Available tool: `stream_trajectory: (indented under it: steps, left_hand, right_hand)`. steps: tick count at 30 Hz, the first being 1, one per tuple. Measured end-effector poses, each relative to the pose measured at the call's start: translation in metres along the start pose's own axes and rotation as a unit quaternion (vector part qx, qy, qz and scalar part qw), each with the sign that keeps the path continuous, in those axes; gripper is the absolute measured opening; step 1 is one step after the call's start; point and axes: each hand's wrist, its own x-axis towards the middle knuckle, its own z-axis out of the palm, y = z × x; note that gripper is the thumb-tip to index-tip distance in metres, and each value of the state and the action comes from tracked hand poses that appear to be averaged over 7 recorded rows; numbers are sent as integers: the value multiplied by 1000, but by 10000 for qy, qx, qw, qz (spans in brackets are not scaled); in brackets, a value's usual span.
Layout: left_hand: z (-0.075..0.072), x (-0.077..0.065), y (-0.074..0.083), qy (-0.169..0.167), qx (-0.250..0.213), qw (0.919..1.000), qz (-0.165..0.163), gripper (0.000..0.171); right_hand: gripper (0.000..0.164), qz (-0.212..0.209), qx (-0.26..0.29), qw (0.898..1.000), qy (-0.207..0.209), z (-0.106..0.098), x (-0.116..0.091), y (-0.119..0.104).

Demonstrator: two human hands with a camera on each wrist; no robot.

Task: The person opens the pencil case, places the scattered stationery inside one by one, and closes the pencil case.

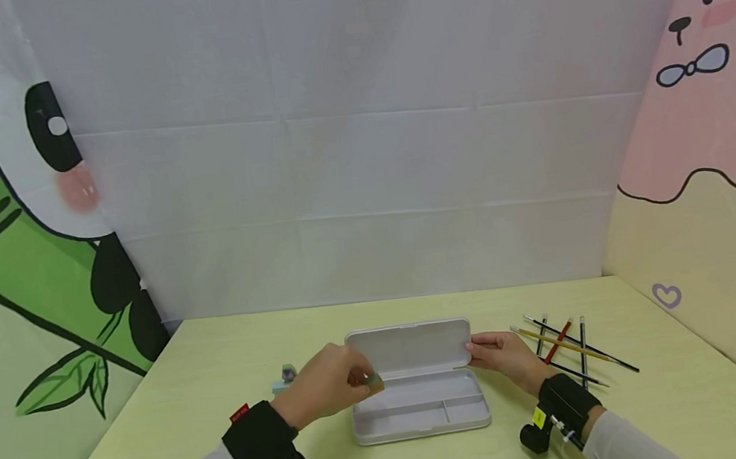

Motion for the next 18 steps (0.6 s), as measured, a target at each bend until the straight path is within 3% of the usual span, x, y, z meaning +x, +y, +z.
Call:
stream_trajectory:
  steps: [18]
  left_hand:
    - [22,-4,-6,-362,193,9989,-220,4]
  right_hand:
    - [56,64,61,9999,61,0,1,1]
